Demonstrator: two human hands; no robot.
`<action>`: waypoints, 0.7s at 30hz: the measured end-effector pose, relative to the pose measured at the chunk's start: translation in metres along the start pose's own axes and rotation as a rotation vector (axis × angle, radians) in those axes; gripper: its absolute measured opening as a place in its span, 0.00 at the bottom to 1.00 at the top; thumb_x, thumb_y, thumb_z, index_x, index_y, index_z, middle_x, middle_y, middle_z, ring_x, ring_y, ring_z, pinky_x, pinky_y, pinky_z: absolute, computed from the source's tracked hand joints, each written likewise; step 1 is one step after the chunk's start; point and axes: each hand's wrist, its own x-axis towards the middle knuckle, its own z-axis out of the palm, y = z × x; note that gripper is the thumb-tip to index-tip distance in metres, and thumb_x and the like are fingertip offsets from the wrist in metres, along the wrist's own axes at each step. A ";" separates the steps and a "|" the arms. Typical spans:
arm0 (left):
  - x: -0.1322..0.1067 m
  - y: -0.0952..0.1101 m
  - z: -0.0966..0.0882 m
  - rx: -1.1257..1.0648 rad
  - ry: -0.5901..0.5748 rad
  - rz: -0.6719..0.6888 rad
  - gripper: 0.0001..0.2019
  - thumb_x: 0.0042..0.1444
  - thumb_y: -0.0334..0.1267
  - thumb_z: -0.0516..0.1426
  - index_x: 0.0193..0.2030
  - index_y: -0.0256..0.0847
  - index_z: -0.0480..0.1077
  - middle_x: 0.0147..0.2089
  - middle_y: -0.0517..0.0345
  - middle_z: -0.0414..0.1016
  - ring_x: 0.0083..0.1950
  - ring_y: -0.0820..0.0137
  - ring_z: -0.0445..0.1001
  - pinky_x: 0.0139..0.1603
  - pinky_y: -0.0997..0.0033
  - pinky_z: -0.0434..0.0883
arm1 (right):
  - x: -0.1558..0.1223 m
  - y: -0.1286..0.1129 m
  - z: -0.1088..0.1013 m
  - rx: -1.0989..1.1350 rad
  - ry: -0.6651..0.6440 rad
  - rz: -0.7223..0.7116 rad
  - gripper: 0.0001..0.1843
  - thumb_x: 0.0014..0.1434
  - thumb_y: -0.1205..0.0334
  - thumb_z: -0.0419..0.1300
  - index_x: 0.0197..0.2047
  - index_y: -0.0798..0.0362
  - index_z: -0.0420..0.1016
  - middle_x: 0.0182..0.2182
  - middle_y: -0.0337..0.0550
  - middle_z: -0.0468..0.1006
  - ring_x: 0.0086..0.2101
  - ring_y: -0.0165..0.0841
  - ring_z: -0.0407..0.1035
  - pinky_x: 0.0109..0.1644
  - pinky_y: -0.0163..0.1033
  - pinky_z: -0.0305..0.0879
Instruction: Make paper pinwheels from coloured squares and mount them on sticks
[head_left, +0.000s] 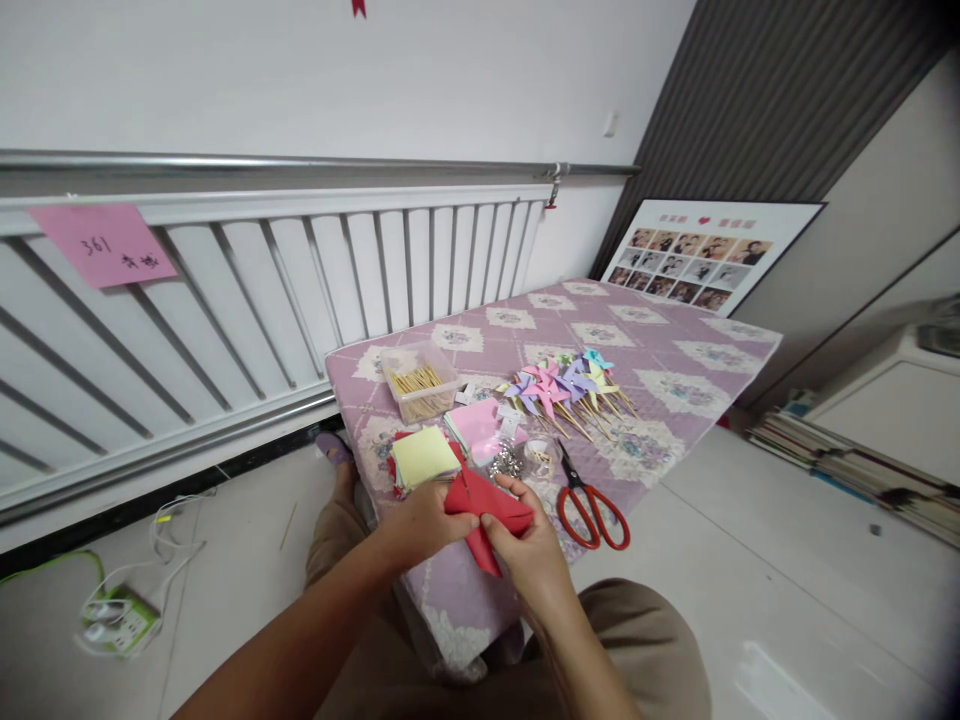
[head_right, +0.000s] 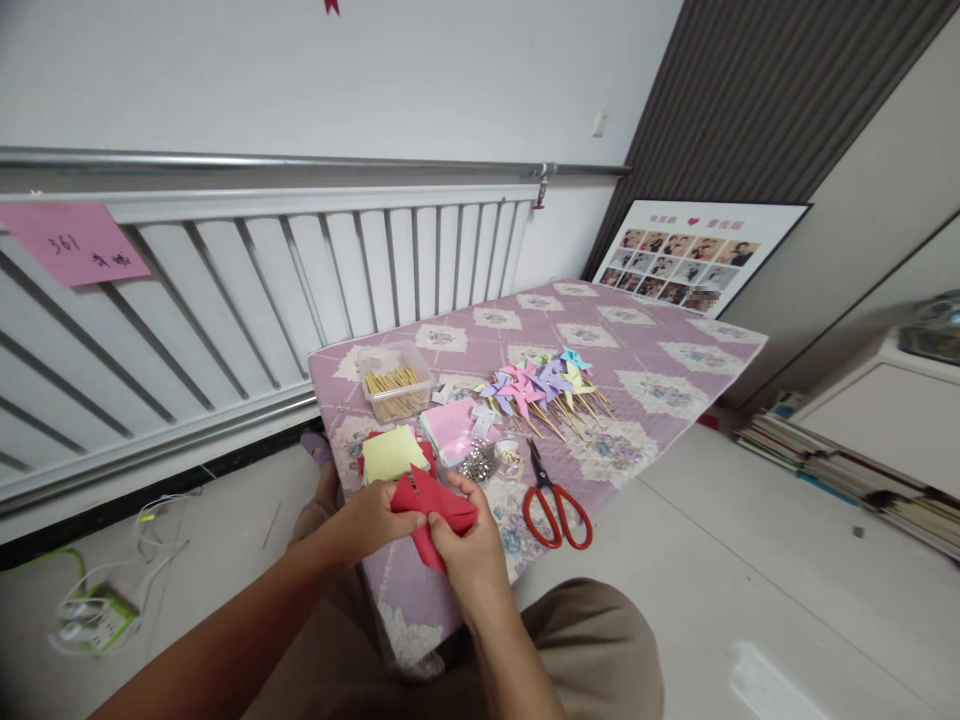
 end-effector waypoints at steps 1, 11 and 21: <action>0.000 -0.002 0.001 -0.007 0.010 -0.016 0.04 0.45 0.34 0.57 0.26 0.39 0.74 0.24 0.62 0.71 0.26 0.71 0.64 0.30 0.72 0.60 | 0.001 0.001 0.001 0.021 0.021 0.009 0.28 0.42 0.62 0.68 0.48 0.51 0.69 0.31 0.38 0.80 0.29 0.34 0.73 0.32 0.36 0.69; -0.013 -0.026 0.026 -0.613 0.149 -0.198 0.18 0.47 0.48 0.62 0.41 0.40 0.72 0.34 0.57 0.72 0.34 0.72 0.67 0.33 0.75 0.61 | 0.007 0.014 0.003 0.223 0.135 0.048 0.23 0.44 0.61 0.68 0.45 0.51 0.69 0.32 0.38 0.80 0.29 0.34 0.74 0.33 0.36 0.70; -0.025 -0.039 0.068 -0.919 0.345 -0.278 0.24 0.38 0.53 0.67 0.40 0.42 0.71 0.37 0.58 0.74 0.35 0.72 0.70 0.35 0.74 0.63 | 0.009 0.017 0.005 0.209 0.179 -0.004 0.23 0.46 0.60 0.68 0.45 0.51 0.69 0.33 0.39 0.80 0.31 0.34 0.75 0.37 0.38 0.71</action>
